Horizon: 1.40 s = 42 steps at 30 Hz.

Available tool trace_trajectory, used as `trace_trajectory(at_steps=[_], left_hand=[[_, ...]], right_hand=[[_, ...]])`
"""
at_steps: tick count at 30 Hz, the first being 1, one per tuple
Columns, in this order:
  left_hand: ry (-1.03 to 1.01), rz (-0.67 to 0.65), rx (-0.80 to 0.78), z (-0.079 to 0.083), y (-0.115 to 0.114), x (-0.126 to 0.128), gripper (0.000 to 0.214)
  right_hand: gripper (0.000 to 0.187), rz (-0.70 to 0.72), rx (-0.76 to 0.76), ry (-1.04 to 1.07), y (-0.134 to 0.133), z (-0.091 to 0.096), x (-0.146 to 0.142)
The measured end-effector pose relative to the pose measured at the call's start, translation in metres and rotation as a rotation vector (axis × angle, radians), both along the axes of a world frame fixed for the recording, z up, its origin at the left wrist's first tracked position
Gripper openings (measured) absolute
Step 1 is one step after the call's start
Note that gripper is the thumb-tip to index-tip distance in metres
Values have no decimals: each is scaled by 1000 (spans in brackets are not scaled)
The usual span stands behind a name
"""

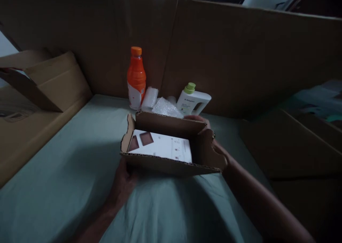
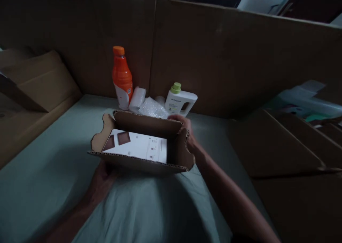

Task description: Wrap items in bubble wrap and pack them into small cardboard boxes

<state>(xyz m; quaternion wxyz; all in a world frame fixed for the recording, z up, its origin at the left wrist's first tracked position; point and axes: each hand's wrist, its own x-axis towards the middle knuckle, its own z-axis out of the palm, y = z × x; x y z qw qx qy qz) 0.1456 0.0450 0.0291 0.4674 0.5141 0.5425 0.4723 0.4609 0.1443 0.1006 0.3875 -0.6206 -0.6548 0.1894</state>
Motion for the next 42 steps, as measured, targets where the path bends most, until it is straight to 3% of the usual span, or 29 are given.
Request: trace_trajectory(at_steps=[3,6,8,12,15,17,20,22,24,26,29,32,34,36,38,42], left_hand=[[51,5,19,0,0,1,47],[95,-23,4,-4,0,1,46],[123,-11,-12,-13,0,0,48],[179,51,-7,-34,-4,-8,48],[189,-4,-18,-37,-5,-10,43],[179,-13,5,-31,-4,-8,40],[136,45,57,-17,-2,-2,39],[100,55,77,-10,-2,0,41],[76,43,92,-7,-2,-2,45],[84,31,95,-8,-1,-5,48],[151,30,62,-11,1,-11,50],[187,21,40,-10,3,-13,51],[167,12,64,-7,3,-12,53],[144,14,110,-4,1,-11,55],[153,30,154,-3,-1,-11,54],[362,124,264,-6,-3,-16,39]], right_hand=[[26,41,58,-87,90,21,-23],[49,64,38,-259,158,34,-48],[55,75,-11,-354,183,37,-61],[23,33,-45,-394,189,39,-72],[10,-40,134,-260,161,53,-65],[6,-77,244,-200,127,70,-51],[6,-182,418,-159,55,93,-19],[8,-304,584,-154,-2,94,6],[12,-421,645,-224,-60,76,27],[16,-445,571,-333,-117,43,40],[21,-205,196,-441,-198,-11,37],[19,-36,-77,-373,-256,-37,17],[20,-83,-98,-301,-273,-36,3],[20,-158,-59,-227,-273,-27,-7],[22,-182,-29,-146,-257,-21,-17],[58,-127,-56,9,-205,-29,-41]])
